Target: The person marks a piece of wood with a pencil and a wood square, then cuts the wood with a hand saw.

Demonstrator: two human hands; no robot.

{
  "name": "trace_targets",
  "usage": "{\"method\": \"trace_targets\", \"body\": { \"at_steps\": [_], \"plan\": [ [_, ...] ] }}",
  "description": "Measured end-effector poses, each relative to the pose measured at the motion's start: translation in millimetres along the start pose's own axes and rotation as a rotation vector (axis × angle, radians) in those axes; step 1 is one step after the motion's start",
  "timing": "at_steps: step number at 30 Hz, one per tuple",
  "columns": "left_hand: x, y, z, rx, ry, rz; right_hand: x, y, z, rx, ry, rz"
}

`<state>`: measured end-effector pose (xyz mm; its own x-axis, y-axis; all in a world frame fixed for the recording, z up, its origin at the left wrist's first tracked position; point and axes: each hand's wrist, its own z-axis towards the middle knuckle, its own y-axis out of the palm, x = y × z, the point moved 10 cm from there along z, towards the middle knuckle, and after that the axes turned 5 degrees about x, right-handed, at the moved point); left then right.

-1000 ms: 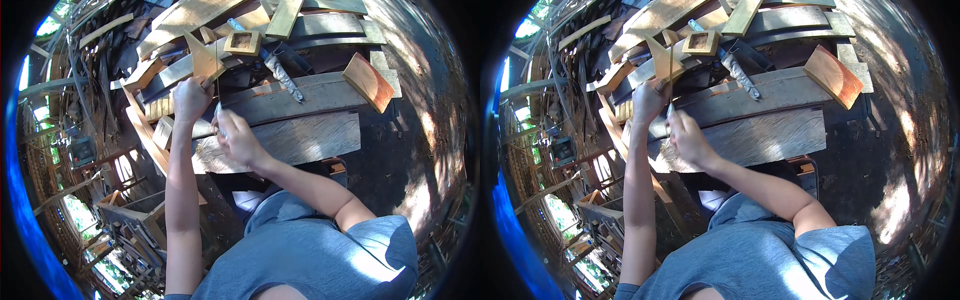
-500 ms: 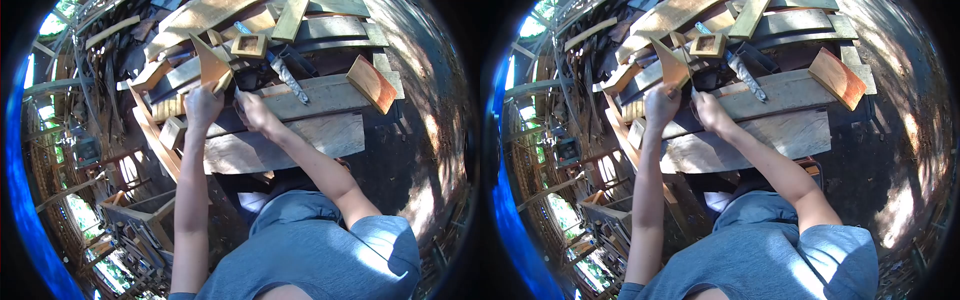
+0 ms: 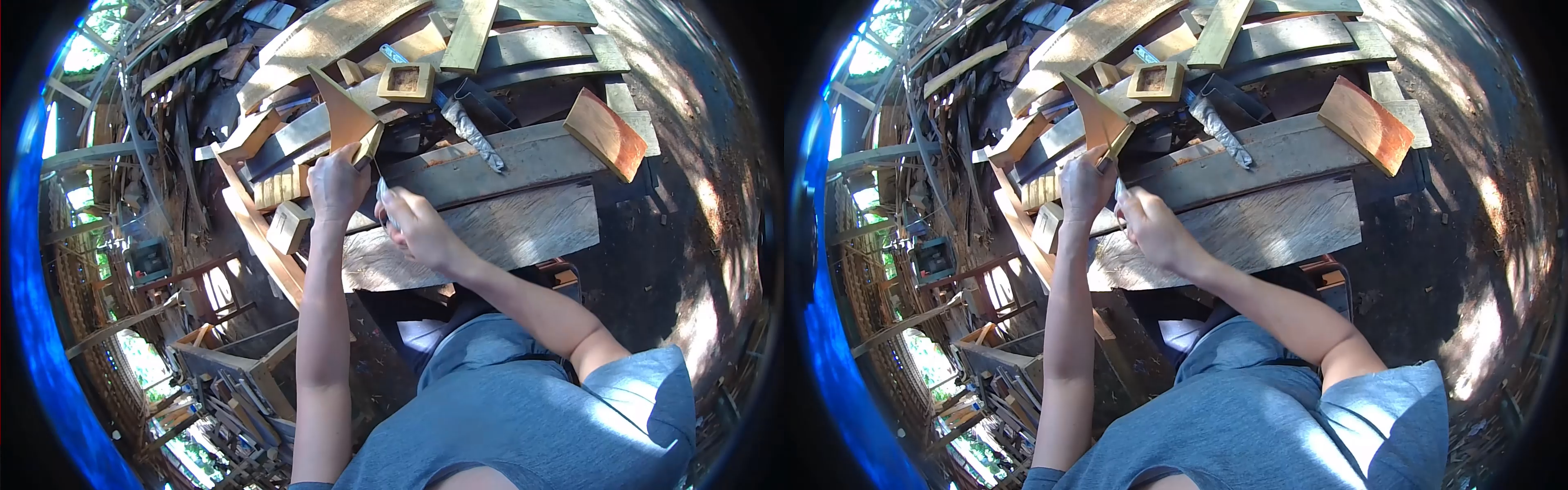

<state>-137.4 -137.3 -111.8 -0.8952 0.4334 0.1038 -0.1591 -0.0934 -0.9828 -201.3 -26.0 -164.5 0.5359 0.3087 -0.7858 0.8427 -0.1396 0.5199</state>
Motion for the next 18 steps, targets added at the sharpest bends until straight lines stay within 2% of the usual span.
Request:
{"method": "trace_targets", "body": {
  "at_steps": [3, 4, 6, 7, 11, 14, 16, 17, 18],
  "plan": [
    [-5, 4, 4, -0.066, -0.066, 0.017, -3, 3, -3, -0.057, -0.092, -0.030],
    [-2, 0, 9, -0.051, -0.026, 0.013, -9, 1, 2, -0.057, -0.090, -0.029],
    [-4, 1, 11, -0.062, -0.018, 0.020, 0, -5, 16, -0.001, 0.223, 0.257],
    [-1, -1, 7, -0.036, -0.015, -0.012, 7, -13, 25, -0.036, 0.293, 0.296],
    [-1, 3, -1, -0.024, -0.010, 0.014, -6, -12, 12, 0.056, 0.035, -0.040],
    [-3, 8, -4, -0.032, -0.018, 0.037, 1, -7, -4, 0.001, 0.125, 0.070],
    [-2, 9, -4, -0.031, -0.020, 0.057, 17, -16, 19, -0.005, 0.341, 0.200],
    [0, 8, -5, -0.017, -0.009, 0.051, 26, -22, 40, 0.009, 0.360, 0.154],
    [1, 5, -4, -0.003, 0.003, 0.047, 14, -18, 49, -0.001, 0.287, 0.080]
  ]
}}
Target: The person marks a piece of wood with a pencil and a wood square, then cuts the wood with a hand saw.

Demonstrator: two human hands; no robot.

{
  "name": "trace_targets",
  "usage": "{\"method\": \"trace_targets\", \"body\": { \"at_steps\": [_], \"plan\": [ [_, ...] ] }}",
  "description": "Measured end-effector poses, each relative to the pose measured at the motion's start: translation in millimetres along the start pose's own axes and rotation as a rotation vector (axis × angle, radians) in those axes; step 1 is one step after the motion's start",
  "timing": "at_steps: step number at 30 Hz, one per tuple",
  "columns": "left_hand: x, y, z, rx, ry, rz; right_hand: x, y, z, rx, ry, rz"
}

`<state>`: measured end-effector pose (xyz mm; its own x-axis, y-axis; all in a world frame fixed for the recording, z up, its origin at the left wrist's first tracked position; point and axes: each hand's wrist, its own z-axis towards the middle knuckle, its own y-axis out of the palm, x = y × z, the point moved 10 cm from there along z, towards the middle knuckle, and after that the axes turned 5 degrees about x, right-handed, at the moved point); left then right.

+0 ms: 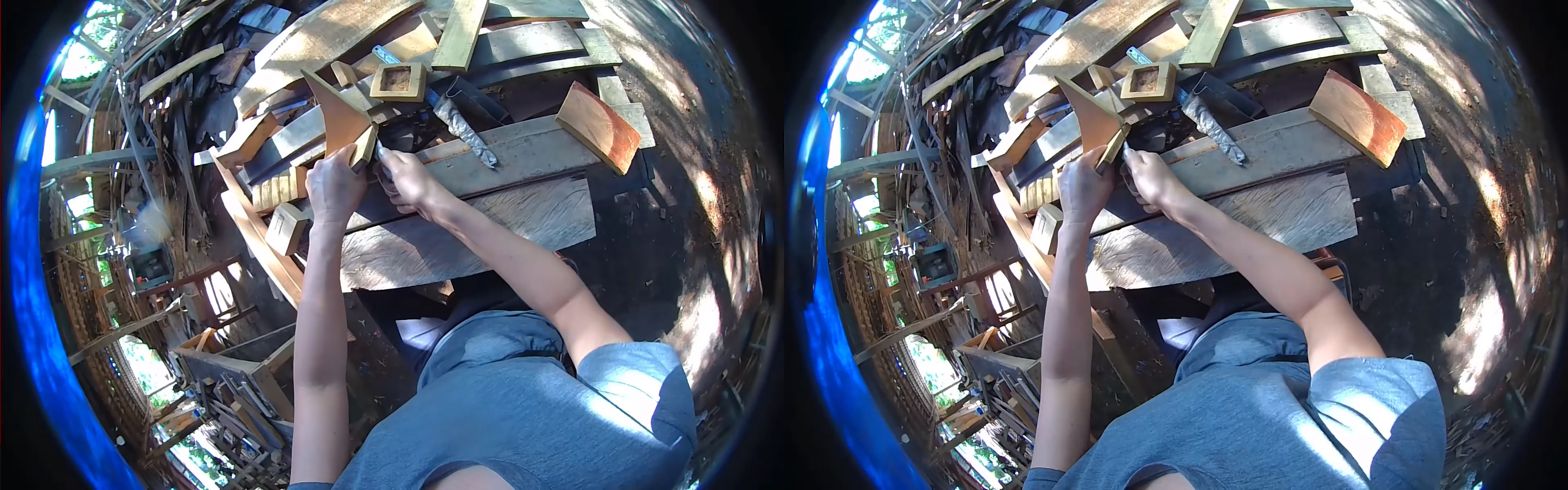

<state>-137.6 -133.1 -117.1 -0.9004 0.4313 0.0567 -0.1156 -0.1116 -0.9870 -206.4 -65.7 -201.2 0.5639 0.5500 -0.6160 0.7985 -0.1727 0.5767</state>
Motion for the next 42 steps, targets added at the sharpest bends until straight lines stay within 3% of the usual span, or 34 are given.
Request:
{"method": "trace_targets", "body": {
  "at_steps": [2, 4, 5, 9, 14, 16, 19, 22, 26, 28, 31, 34, 36, 40, 42],
  "plan": [
    [1, -1, 1, -0.003, 0.013, -0.016, 8, -4, -9, 0.150, 0.053, -0.022],
    [-1, 0, 3, 0.002, 0.001, -0.032, 11, 9, -31, 0.064, -0.128, -0.045],
    [-2, 1, 3, 0.001, 0.003, -0.028, 18, 10, -36, 0.016, -0.119, -0.014],
    [-2, 1, -1, -0.019, -0.016, -0.027, 21, -6, -16, 0.060, 0.122, 0.065],
    [0, -3, 3, -0.003, 0.013, -0.036, 18, 8, -21, 0.122, -0.222, -0.038],
    [-2, 0, 1, -0.006, 0.001, -0.040, 21, 18, -44, 0.007, -0.069, 0.049],
    [-1, 1, -1, 0.013, 0.007, -0.019, 20, -3, -9, 0.033, 0.057, 0.035],
    [-1, -2, -1, 0.004, 0.009, -0.070, 10, -12, 9, 0.136, -0.148, -0.103],
    [-20, -21, -5, 0.089, 0.004, -0.186, 12, -17, -10, 0.041, -0.072, 0.010],
    [-34, -60, -19, 0.212, -0.089, -0.505, -17, -20, -39, 0.137, -0.302, -0.126],
    [-31, -127, -47, 0.290, -0.062, -0.360, -37, -13, -63, 0.135, -0.436, -0.158],
    [-29, -154, -80, 0.151, -0.181, -0.378, -35, 7, -71, 0.039, -0.439, -0.157],
    [-32, -146, -102, 0.001, -0.359, -0.321, -23, 15, -75, 0.020, -0.419, -0.191],
    [-25, -101, -131, 0.006, -0.312, -0.237, 33, 3, -62, -0.044, -0.223, -0.517],
    [-10, -86, -137, 0.038, -0.291, -0.191, 40, -1, -63, -0.046, -0.445, -0.673]
  ]
}}
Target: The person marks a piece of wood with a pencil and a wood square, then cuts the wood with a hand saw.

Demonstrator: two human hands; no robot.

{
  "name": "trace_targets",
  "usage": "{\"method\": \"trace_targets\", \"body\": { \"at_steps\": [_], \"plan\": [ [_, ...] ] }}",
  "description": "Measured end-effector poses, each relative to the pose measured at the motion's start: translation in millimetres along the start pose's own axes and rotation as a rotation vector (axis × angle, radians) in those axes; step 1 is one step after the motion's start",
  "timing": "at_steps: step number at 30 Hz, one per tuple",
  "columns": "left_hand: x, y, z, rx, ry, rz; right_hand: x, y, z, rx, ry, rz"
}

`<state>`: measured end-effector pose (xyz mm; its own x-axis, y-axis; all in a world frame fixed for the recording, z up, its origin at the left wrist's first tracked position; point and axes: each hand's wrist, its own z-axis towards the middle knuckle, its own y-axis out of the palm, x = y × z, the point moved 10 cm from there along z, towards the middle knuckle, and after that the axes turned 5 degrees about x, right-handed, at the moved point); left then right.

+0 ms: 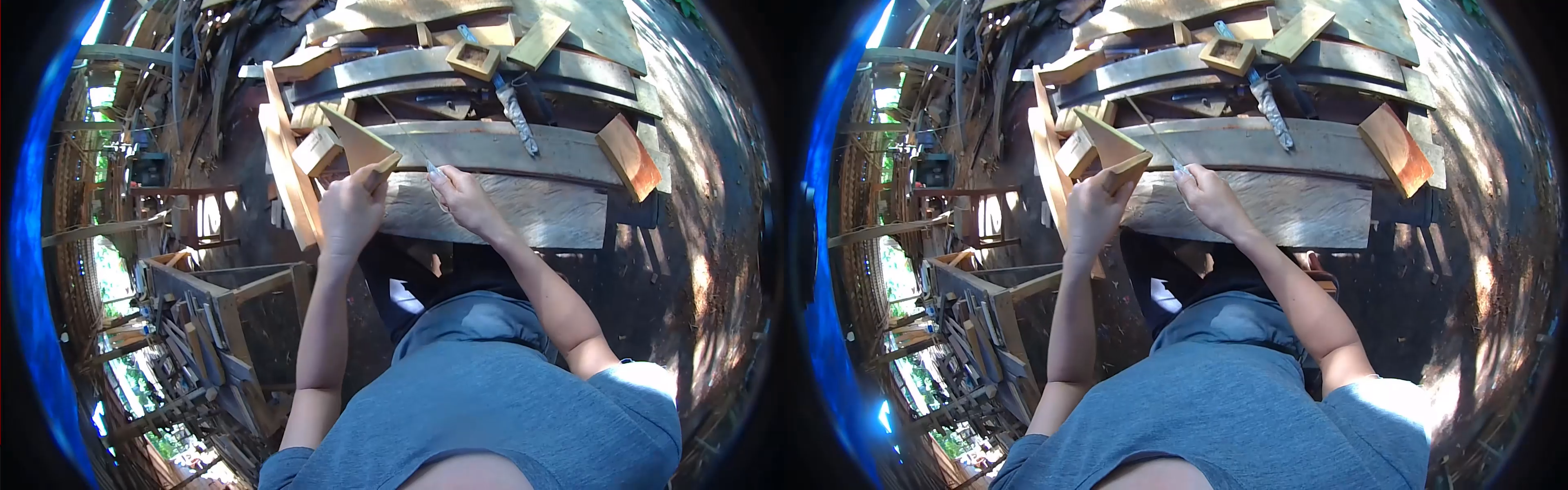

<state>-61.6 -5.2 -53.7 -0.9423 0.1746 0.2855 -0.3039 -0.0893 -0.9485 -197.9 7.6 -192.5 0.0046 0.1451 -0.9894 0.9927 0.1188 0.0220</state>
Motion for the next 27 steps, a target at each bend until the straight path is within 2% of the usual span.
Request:
{"method": "trace_targets", "body": {
  "at_steps": [2, 5, 7, 10, 17, 18, 20, 22, 25, 27],
  "plan": [
    [4, 16, -4, -0.023, -0.053, -0.005, 9, -8, -9, 0.013, 0.054, -0.038],
    [9, 27, 3, -0.039, -0.123, 0.067, 4, -29, -9, 0.101, 0.023, -0.225],
    [21, 30, 11, -0.040, -0.103, 0.106, -10, -43, -9, 0.152, -0.004, -0.565],
    [29, 40, 25, -0.045, -0.082, 0.137, -30, -36, -9, 0.121, -0.063, -0.717],
    [0, 38, 50, -0.103, 0.008, 0.058, -34, 6, -7, -0.058, 0.066, -0.369],
    [-6, 39, 52, -0.104, -0.003, 0.035, -21, 10, 1, -0.051, 0.077, -0.362],
    [-1, 43, 52, -0.116, -0.008, 0.009, -3, 11, 25, 0.098, -0.058, -0.352],
    [15, 36, 49, -0.105, 0.042, 0.066, -11, 12, 22, 0.039, 0.032, -0.447],
    [12, 38, 46, -0.108, 0.062, 0.040, -28, 5, -1, 0.062, -0.007, -0.408],
    [14, 38, 47, -0.079, 0.076, 0.010, -31, 2, -9, -0.005, 0.058, -0.425]
  ]
}}
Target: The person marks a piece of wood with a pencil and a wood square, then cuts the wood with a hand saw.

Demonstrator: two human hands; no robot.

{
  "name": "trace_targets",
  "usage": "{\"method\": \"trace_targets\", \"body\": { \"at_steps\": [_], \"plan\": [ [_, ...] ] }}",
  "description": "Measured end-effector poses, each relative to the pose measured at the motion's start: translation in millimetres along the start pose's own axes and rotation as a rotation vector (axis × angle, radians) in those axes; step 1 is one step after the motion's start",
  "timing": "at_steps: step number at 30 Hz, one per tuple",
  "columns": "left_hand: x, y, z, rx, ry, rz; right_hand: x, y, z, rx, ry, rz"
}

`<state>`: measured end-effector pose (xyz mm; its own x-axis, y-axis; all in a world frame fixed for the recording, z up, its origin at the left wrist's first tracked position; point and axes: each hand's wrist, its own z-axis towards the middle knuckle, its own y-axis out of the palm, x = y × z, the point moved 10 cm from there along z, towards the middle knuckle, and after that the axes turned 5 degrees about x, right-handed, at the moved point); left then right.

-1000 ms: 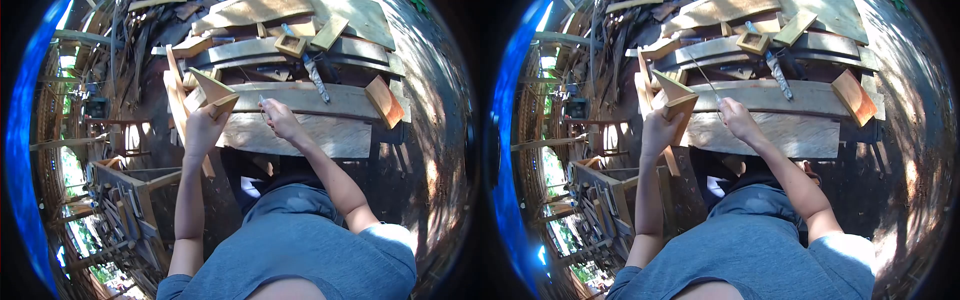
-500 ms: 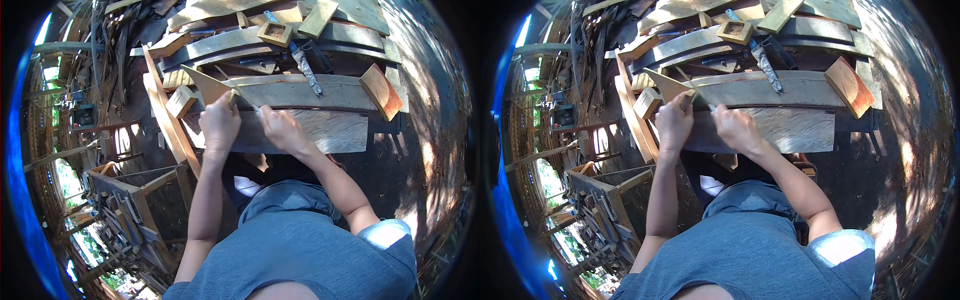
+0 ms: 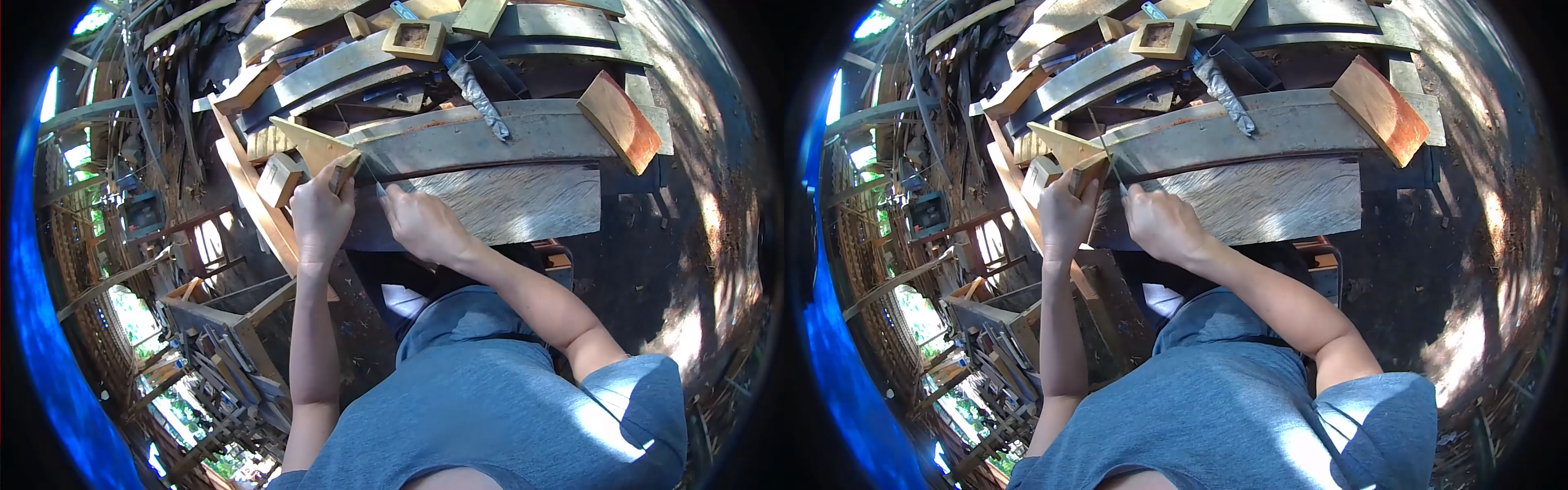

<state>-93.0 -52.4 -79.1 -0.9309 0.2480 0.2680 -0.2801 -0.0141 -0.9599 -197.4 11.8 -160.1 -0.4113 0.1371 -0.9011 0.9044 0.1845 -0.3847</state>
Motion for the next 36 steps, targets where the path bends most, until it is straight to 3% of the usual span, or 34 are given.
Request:
{"method": "trace_targets", "body": {
  "at_steps": [4, 8, 11, 13, 19, 23, 25, 27, 34, 36],
  "plan": [
    [4, 0, -1, -0.019, -0.011, 0.058, 16, 11, 37, 0.086, -0.033, 0.022],
    [-4, -4, 5, 0.018, 0.048, 0.010, -10, -4, 11, 0.018, -0.044, 0.036],
    [-10, 1, 4, -0.004, 0.031, -0.028, 7, 4, 23, 0.047, 0.003, 0.078],
    [-9, -1, 3, -0.012, 0.014, -0.032, 15, 13, 36, 0.107, -0.082, 0.096],
    [-3, -5, 3, -0.001, -0.005, -0.035, -5, 0, 7, -0.023, 0.000, 0.027],
    [-8, 0, 5, -0.001, 0.002, 0.018, 17, 24, 37, 0.004, 0.012, 0.016],
    [-15, 0, 4, -0.017, -0.040, -0.047, 0, 8, 21, 0.056, 0.015, 0.041],
    [-20, 1, 6, -0.040, -0.099, -0.017, -16, 7, 3, -0.020, -0.017, 0.058],
    [-41, 12, 27, -0.134, -0.240, -0.194, -6, 32, 38, -0.033, -0.025, -0.014],
    [-37, 7, 25, -0.062, -0.220, -0.264, -21, 18, 20, -0.052, -0.018, 0.007]
  ]
}}
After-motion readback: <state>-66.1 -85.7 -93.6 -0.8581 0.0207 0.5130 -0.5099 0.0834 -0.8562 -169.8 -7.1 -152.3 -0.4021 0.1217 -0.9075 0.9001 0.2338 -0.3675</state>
